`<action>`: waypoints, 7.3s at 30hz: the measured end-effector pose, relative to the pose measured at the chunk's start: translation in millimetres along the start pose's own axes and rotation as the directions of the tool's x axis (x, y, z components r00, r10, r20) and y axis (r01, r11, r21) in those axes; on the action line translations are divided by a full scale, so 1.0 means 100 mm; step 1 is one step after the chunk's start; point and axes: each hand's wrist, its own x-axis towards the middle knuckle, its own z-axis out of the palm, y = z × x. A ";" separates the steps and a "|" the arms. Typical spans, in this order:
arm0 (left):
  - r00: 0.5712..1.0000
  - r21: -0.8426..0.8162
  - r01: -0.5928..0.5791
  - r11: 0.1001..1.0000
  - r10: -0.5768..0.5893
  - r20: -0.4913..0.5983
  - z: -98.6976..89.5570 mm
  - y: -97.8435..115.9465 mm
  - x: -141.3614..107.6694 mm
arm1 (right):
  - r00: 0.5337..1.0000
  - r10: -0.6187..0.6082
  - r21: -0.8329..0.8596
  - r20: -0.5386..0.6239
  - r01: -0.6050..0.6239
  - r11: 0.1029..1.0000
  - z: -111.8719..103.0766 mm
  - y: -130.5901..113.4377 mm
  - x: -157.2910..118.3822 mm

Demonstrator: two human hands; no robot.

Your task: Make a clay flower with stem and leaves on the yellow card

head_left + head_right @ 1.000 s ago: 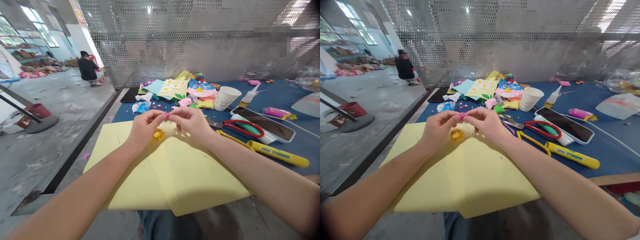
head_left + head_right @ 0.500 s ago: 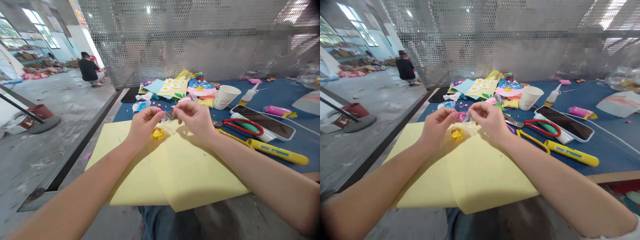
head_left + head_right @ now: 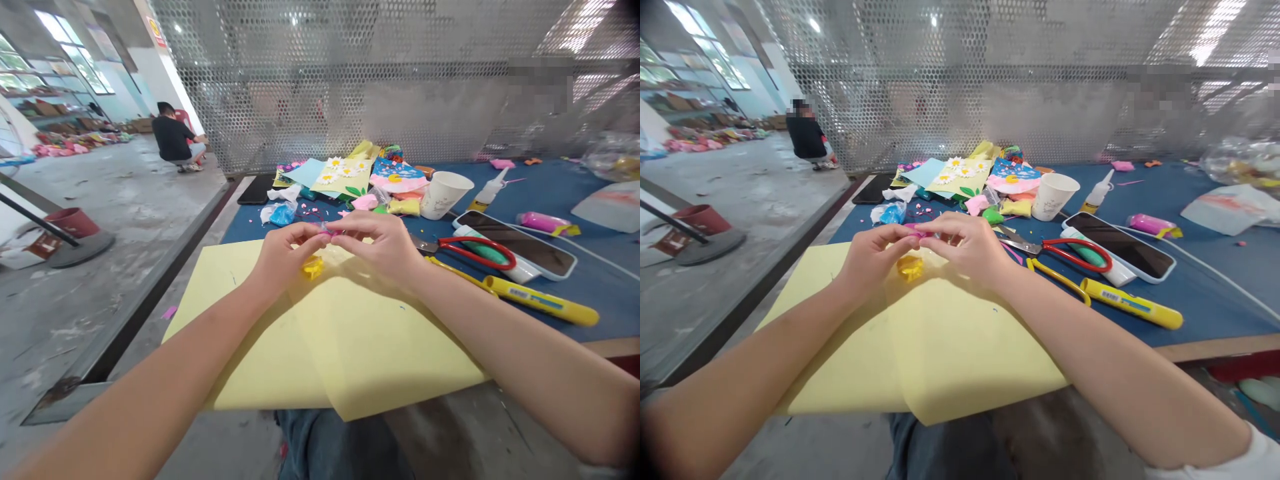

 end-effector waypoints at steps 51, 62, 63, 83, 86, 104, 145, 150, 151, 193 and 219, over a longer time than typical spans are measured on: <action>0.936 0.338 -0.331 0.881 0.351 0.002 -0.01 -0.07 -0.01 | 0.902 0.393 0.417 0.178 -0.430 0.801 -0.06 0.04 0.10; 0.831 0.367 -0.527 0.767 0.556 0.033 -0.01 -0.09 -0.02 | 0.852 0.427 0.393 0.304 -0.520 0.758 0.01 -0.04 0.05; 0.832 0.357 -0.521 0.775 0.554 0.012 -0.01 -0.09 -0.02 | 0.839 0.433 0.412 0.329 -0.540 0.734 0.01 -0.03 0.05; 0.927 0.130 -0.361 0.923 0.370 -0.054 0.00 -0.07 -0.01 | 0.719 0.383 0.591 0.579 -0.694 0.411 -0.07 -0.05 0.02; 0.946 0.079 -0.314 0.946 0.319 -0.064 0.00 -0.04 -0.02 | 0.700 0.354 0.578 0.620 -0.713 0.398 -0.08 -0.06 0.02; 0.956 0.063 -0.281 0.958 0.285 -0.062 0.00 0.00 -0.03 | 0.679 0.295 0.550 0.672 -0.725 0.414 -0.10 -0.07 0.01; 0.968 0.078 -0.251 0.965 0.252 0.002 -0.04 -0.03 -0.04 | 0.654 0.341 0.544 0.675 -0.754 0.368 -0.09 -0.07 0.02; 0.965 0.061 -0.263 0.963 0.263 0.010 -0.04 -0.03 -0.05 | 0.648 0.330 0.544 0.686 -0.758 0.359 -0.09 -0.10 0.00; 0.963 0.061 -0.268 0.961 0.268 0.004 -0.04 -0.03 -0.05 | 0.642 0.327 0.539 0.693 -0.763 0.357 -0.09 -0.10 0.00; 0.853 0.115 -0.520 0.846 0.521 0.020 -0.01 -0.07 -0.05 | 0.738 0.461 0.500 0.494 -0.674 0.544 0.00 -0.15 0.01; 0.935 0.083 -0.354 0.932 0.356 -0.008 -0.07 -0.02 -0.06 | 0.687 0.386 0.586 0.616 -0.726 0.360 -0.07 -0.13 0.03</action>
